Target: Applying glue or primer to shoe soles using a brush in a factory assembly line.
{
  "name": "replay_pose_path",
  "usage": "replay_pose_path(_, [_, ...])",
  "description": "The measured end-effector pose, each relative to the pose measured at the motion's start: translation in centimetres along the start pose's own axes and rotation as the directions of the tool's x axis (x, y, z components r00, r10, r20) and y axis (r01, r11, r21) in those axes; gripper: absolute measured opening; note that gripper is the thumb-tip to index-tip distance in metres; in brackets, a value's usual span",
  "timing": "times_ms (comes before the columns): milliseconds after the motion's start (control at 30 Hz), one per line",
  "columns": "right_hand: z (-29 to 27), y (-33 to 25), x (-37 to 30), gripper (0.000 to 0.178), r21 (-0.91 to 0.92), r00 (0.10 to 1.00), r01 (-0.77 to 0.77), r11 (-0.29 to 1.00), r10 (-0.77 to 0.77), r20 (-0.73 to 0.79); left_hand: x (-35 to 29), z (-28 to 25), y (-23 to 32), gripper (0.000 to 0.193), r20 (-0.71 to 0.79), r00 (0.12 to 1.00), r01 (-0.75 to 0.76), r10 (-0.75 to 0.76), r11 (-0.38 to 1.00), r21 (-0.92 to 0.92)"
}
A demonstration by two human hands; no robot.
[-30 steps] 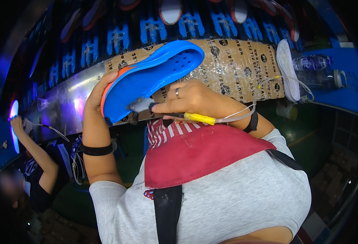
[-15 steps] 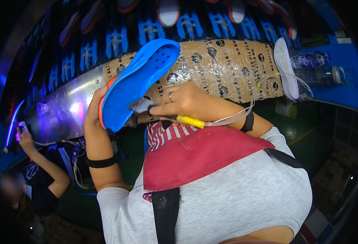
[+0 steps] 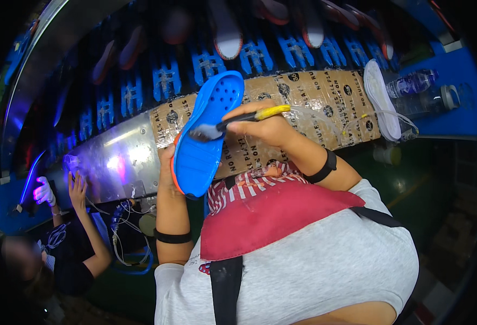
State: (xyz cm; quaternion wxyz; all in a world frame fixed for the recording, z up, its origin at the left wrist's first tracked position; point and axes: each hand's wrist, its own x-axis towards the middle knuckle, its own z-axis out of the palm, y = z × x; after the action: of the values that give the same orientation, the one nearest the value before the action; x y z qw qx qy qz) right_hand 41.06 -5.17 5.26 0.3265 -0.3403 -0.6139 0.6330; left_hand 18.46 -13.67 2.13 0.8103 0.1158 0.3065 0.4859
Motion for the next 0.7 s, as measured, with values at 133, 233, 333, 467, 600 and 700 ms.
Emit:
replay_pose_path(133, [-1.1, 1.3, 0.5, 0.022, -0.07, 0.958, 0.106, 0.992, -0.12, -0.259, 0.2, 0.5, -0.5, 0.072, -0.133, 0.99, -0.052, 0.044, 0.997, -0.057])
replay_pose_path(233, [-0.1, 0.8, -0.1, 0.024, -0.29, 0.907, 0.264, 0.92, -0.339, -0.25, 0.4, 1.1, -0.6, 0.068, -0.14, 0.984, -0.111, 0.106, 0.993, -0.026])
replay_pose_path(333, [-0.2, -0.4, -0.9, 0.026, -0.42, 0.883, 0.43, 0.799, -0.47, 0.009, -0.1, 0.9, -0.7, 0.061, -0.098, 0.968, -0.222, 0.232, 0.969, 0.107])
replay_pose_path(467, [-1.3, -1.6, -1.8, 0.027, -0.364, 0.872, 0.432, 0.825, -0.485, -0.065, -1.7, 3.4, 0.9, 0.076, -0.116, 0.902, -0.391, 0.417, 0.9, 0.194])
replay_pose_path(600, [-3.3, -2.0, -2.6, 0.025, -0.26, 0.853, 0.355, 0.898, -0.425, -0.304, -4.0, 7.2, 4.7, 0.074, -0.084, 0.617, -0.653, 0.783, 0.568, 0.5])
replay_pose_path(700, [-4.1, -2.0, -3.3, 0.025, -0.142, 0.898, 0.225, 0.964, -0.262, -0.354, -3.6, 12.7, 11.0, 0.064, 0.432, 0.602, -0.798, 0.672, 0.517, 0.309])
